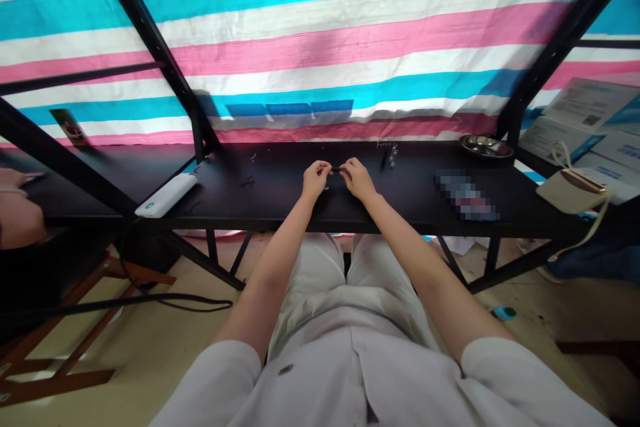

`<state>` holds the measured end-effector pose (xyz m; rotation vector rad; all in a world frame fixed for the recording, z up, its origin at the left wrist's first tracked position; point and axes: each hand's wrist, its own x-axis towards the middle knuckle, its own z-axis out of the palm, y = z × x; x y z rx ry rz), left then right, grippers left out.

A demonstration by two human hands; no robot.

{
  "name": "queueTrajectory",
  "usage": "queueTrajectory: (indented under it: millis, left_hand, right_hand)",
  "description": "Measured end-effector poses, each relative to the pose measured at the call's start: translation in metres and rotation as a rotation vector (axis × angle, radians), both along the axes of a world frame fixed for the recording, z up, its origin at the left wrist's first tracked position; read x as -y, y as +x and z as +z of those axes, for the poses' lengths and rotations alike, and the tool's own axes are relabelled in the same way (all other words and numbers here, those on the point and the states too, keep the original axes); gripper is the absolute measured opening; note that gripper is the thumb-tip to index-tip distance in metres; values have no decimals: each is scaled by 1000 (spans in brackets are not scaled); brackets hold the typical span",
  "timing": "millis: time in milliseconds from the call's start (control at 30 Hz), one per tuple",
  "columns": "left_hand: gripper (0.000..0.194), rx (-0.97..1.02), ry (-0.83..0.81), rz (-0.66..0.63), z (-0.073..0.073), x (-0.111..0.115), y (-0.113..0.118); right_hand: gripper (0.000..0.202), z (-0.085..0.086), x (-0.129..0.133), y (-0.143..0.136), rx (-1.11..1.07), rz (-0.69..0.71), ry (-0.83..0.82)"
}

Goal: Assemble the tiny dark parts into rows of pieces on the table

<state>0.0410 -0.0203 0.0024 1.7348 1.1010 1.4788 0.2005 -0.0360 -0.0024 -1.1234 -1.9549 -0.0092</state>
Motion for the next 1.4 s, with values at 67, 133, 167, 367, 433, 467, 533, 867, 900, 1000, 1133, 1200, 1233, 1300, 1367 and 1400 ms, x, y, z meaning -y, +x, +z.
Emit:
queueTrajectory:
  millis: [67,133,167,367,433,467,533,867,900,1000,1133,1200,1233,1300,1367,1400]
  left_hand:
    - [7,-42,26,18,1,3,1]
    - [7,-77,48,41,2,4,1]
    - [7,-88,56,54,2,5,1]
    - [6,-99,85,107,-1,1,-2]
    - [7,-129,101,108,-2,0,-2]
    - [8,-144,108,102,-3,0,-2]
    - [9,-168,120,74,-3,1,-1]
    - [12,-230,123,-46,-5,-1,0]
    - [13,-237,127,-51,-6,-1,0]
    - [14,-253,137,-80,-7,-2,0]
    - [17,-254,133,-96,-5,0,0]
    - [20,-245,135,-81,-4,2,1]
    - [20,-242,136,-70,-3,3,1]
    - [18,-246,135,-48,-2,5,1]
    - [14,-258,134,-30,-1,6,1]
    - [13,-262,137,-21,-1,7,1]
  right_hand:
    - [20,0,0,0,45,-44,1]
    - [19,-1,0,0,91,-88,-13]
    - [18,-2,0,0,107,-116,-26]
    - [16,-6,-3,4,45,-253,-91]
    - [16,-5,-3,5,9,-197,-84]
    - [17,-5,-3,5,-3,-148,-79]
    - [18,-4,-2,3,-14,-42,-73]
    - [14,-8,-3,1,23,78,-173]
    - [14,-8,-3,1,23,70,-188]
    - [11,-7,-1,0,27,44,-216]
    - [9,-4,0,-1,1,0,-222]
    - [11,-2,-1,3,-70,-87,-233]
    - [13,-1,-3,7,-120,-149,-243]
    - [15,1,-6,21,-227,-286,-271]
    - [17,2,-10,39,-317,-397,-300]
    - [17,3,-11,49,-344,-442,-321]
